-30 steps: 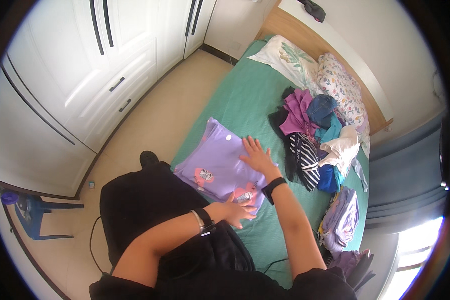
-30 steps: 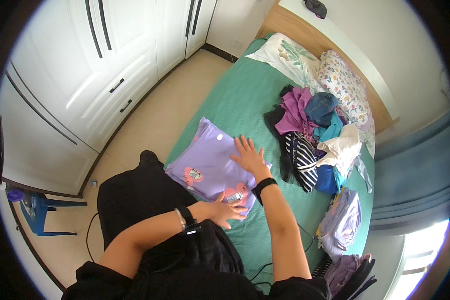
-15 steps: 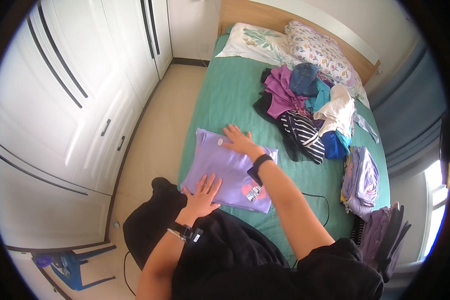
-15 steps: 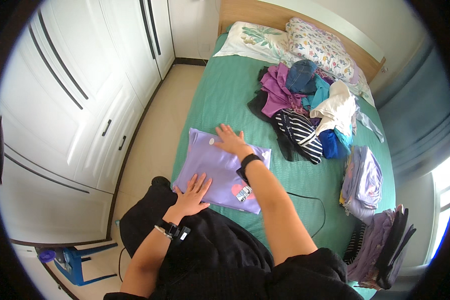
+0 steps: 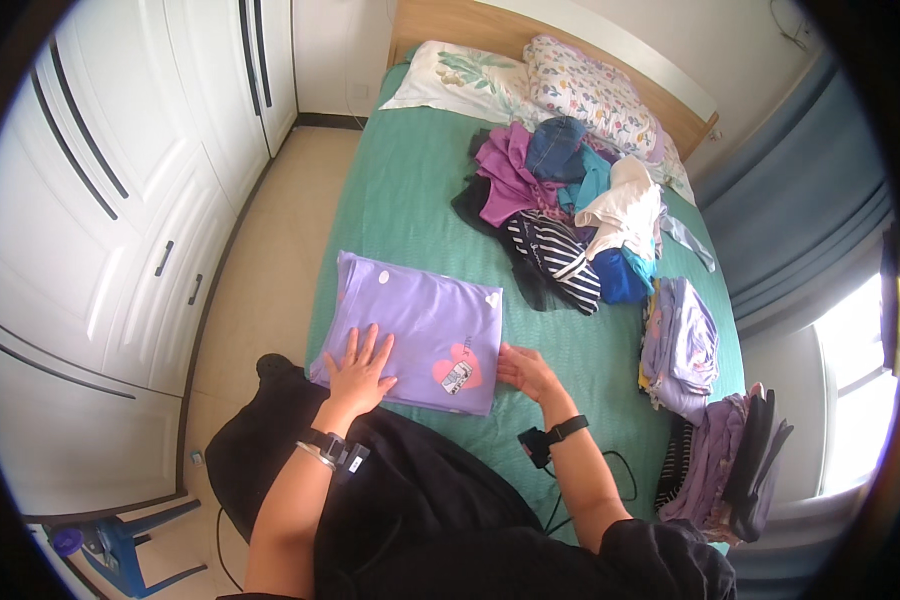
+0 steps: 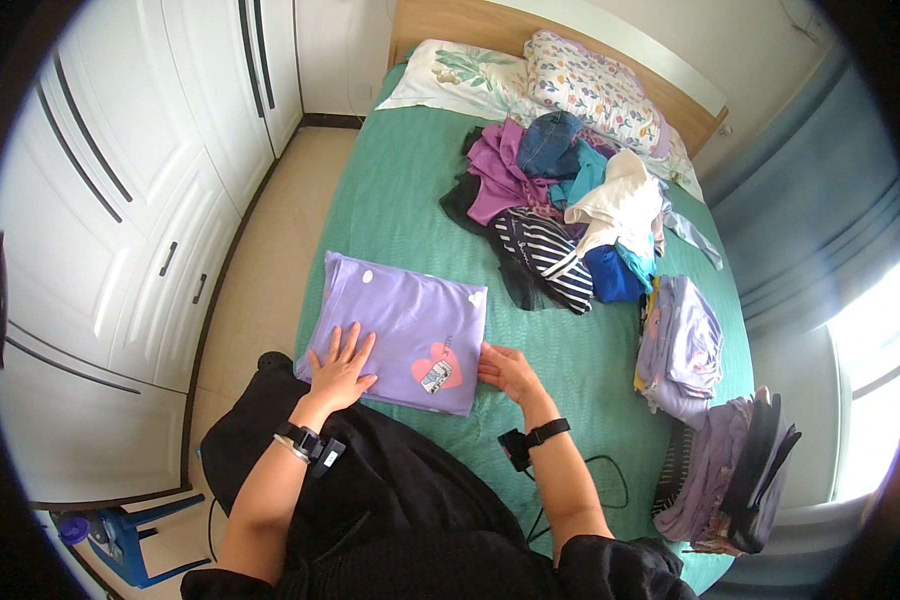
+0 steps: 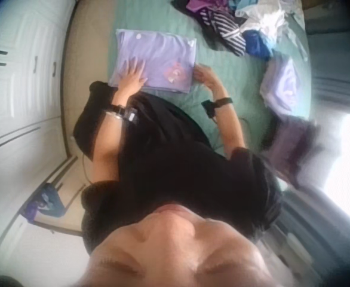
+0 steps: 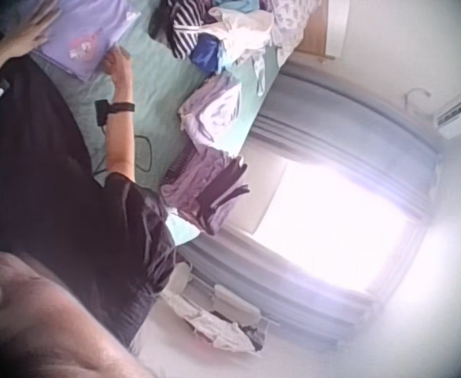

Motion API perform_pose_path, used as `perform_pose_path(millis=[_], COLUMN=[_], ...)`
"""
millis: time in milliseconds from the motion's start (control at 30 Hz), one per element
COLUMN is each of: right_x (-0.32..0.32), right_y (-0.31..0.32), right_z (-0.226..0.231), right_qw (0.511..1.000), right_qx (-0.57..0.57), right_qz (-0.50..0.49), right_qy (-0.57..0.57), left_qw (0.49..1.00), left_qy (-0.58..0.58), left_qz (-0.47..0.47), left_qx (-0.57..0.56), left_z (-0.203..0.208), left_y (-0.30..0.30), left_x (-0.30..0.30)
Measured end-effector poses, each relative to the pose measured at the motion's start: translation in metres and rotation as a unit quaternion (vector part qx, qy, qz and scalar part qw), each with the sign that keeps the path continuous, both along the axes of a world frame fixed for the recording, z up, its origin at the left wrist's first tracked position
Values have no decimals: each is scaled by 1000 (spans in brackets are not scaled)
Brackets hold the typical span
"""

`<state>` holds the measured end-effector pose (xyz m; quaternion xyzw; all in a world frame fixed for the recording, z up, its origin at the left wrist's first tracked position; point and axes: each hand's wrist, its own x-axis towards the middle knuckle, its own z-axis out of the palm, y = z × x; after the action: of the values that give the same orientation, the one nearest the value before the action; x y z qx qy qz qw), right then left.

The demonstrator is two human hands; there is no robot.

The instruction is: The person picks up several garments from a pile on a bed, smooths them out, folds them neatly one by one, and places them into organized stacks on the bed.

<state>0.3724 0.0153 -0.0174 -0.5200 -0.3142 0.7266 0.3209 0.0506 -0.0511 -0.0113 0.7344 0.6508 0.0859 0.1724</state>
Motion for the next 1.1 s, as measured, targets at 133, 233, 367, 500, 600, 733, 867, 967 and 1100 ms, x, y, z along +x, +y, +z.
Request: perform_pose_path(millis=[133, 233, 367, 500, 600, 733, 867, 967, 1100], right_x=[-10, -39, -55, -63, -77, -85, -100, -103, -89], right_y=[3, -5, -2, 1, 7, 7, -40, -78, -114], right_z=[-4, 5, 20, 79, 154, 256, 344, 334, 268], right_qw=[999, 999, 998, 986, 952, 860, 666, 426, 368], right_qx=[-12, -38, 51, 156, 267, 400, 475, 619, 629], right_qz=[25, -6, -25, 0, 109, 228, 440, 457, 383], right_qy=[26, 39, -14, -50, -102, -220, -370, -476, -568], left_qw=[999, 988, 902, 692, 567, 393, 279, 279, 393], left_qy=[-40, -134, -378, -640, -730, -803, -895, -924, -872], left_qz=[24, 73, 185, 255, 189, 178, 37, -114, 29], left_qx=[-23, -26, -92, -216, -331, -411, -347, -237, -289], left_z=[2, -26, -21, 43, 40, 98, 129, 127, 101], left_y=[-3, -7, -3, 0, 8, 21, 41, 50, 63], left_x=[8, -4, -11, -14, -25, 10, 49, 50, 38])
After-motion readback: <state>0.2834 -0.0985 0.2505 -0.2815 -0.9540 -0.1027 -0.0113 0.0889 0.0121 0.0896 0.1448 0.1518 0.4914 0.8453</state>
